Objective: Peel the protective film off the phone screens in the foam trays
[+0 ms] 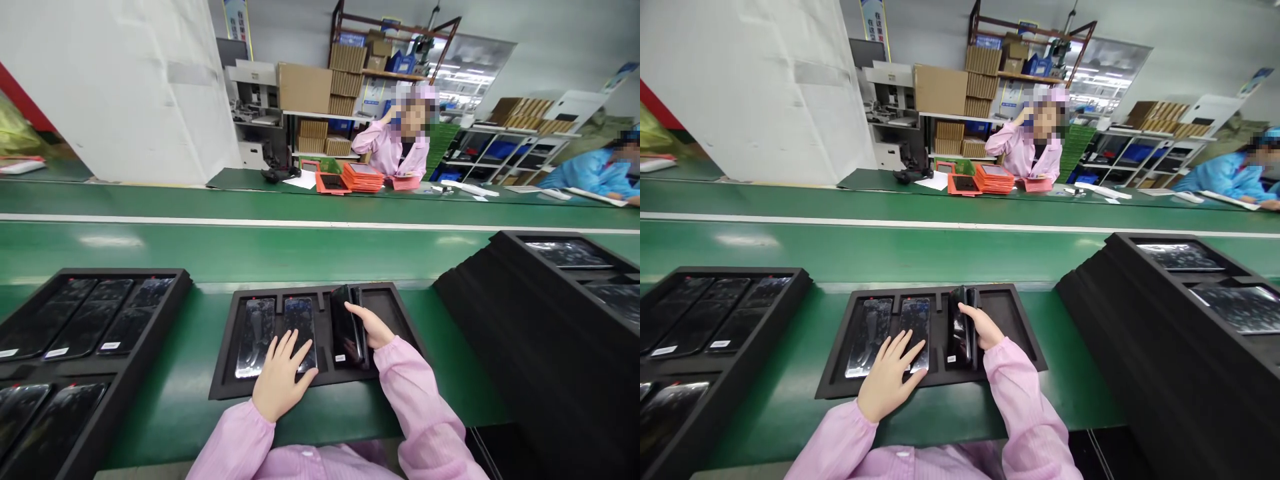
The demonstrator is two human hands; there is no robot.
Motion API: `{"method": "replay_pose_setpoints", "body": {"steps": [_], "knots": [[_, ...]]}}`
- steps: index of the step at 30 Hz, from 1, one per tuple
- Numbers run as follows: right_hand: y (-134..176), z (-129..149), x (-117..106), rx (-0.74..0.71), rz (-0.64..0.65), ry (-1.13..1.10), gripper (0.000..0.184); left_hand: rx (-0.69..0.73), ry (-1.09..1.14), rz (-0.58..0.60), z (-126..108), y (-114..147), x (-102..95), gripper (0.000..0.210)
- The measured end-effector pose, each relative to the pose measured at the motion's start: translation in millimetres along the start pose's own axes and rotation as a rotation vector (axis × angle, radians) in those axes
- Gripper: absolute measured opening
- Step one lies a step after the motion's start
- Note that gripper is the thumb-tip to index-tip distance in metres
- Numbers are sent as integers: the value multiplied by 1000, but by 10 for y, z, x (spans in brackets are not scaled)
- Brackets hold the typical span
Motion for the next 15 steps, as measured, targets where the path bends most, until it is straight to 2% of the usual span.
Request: {"method": "replay_pose_setpoints", "body": {"steps": [3, 6, 8, 10, 12, 15], "knots": [[-1, 33, 76, -36, -29, 60, 25, 29, 44, -34, -14, 12, -42, 43], [58, 200, -28, -108, -86, 133, 20, 6, 88, -155, 114, 79, -175, 37], [151, 363, -257, -148, -140, 179, 19, -67, 89, -258, 331, 195, -307, 35], [270, 510, -590, -140, -207, 226, 25, -172, 68, -346, 621, 377, -447, 35], [379, 634, -953, -126, -275, 262, 24, -328, 39, -439, 942, 614, -579, 36], [438, 746, -1367, -116, -371, 347, 18, -506, 3, -477, 1275, 929, -662, 44]]}}
Point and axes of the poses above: each hand's wrist, its own y-axis away from the middle knuckle, its own x-axis out of the palm, z = x × y, the point moved 6 cm from there along -y, towards the middle knuckle, and after that the axes turned 2 degrees about -z, right-handed, at the moved point
